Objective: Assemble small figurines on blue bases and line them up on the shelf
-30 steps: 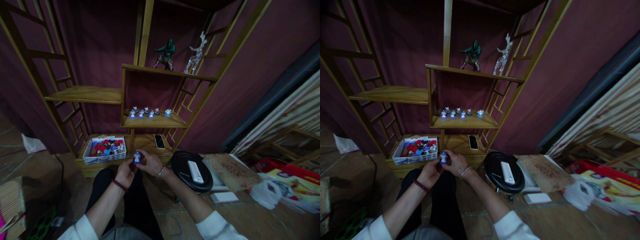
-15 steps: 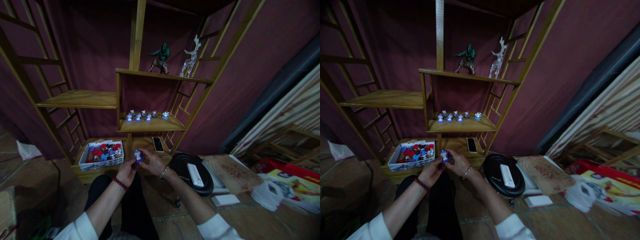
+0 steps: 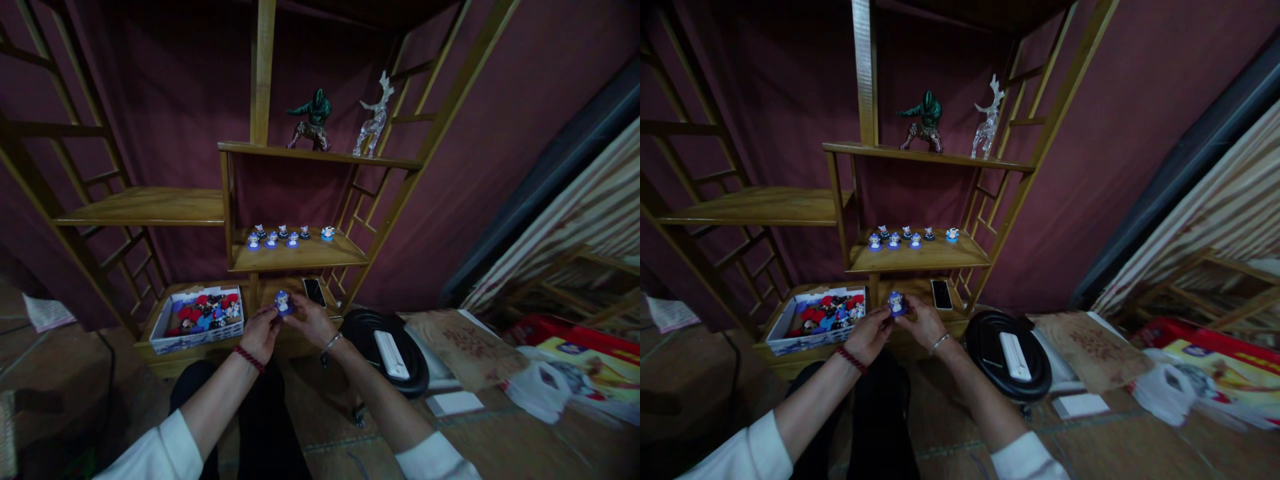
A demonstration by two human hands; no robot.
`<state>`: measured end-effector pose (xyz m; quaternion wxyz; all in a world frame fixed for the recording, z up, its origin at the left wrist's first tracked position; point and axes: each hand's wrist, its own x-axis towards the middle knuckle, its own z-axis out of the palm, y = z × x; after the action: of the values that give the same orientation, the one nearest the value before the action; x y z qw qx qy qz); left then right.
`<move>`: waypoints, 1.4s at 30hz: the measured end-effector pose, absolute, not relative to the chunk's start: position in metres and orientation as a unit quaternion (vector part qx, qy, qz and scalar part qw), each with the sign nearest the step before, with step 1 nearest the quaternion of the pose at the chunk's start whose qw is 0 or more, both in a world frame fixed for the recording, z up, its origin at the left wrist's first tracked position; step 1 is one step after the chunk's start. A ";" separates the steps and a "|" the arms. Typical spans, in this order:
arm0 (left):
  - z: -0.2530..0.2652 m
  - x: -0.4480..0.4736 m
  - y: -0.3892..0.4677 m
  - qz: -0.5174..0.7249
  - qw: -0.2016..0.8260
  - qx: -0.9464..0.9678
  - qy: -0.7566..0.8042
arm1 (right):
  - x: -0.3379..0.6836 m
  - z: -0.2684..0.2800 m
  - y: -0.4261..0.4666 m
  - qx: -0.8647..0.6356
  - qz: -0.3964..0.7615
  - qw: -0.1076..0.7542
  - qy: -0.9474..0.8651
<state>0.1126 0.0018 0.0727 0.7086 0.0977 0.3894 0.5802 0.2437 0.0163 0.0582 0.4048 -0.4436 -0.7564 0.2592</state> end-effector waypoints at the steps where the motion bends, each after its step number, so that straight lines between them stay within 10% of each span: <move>1: 0.074 0.115 0.004 0.581 0.709 0.100 0.388 | 0.245 0.058 0.018 -0.445 0.261 0.411 -0.751; 42: 0.114 0.171 0.066 0.556 0.694 0.269 0.369 | 0.311 0.075 0.098 -0.486 0.270 0.482 -0.677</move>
<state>0.1712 0.0657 0.1143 0.6939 0.2694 0.3694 0.5563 0.3111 0.0976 0.0749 0.4817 -0.4862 -0.6774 0.2697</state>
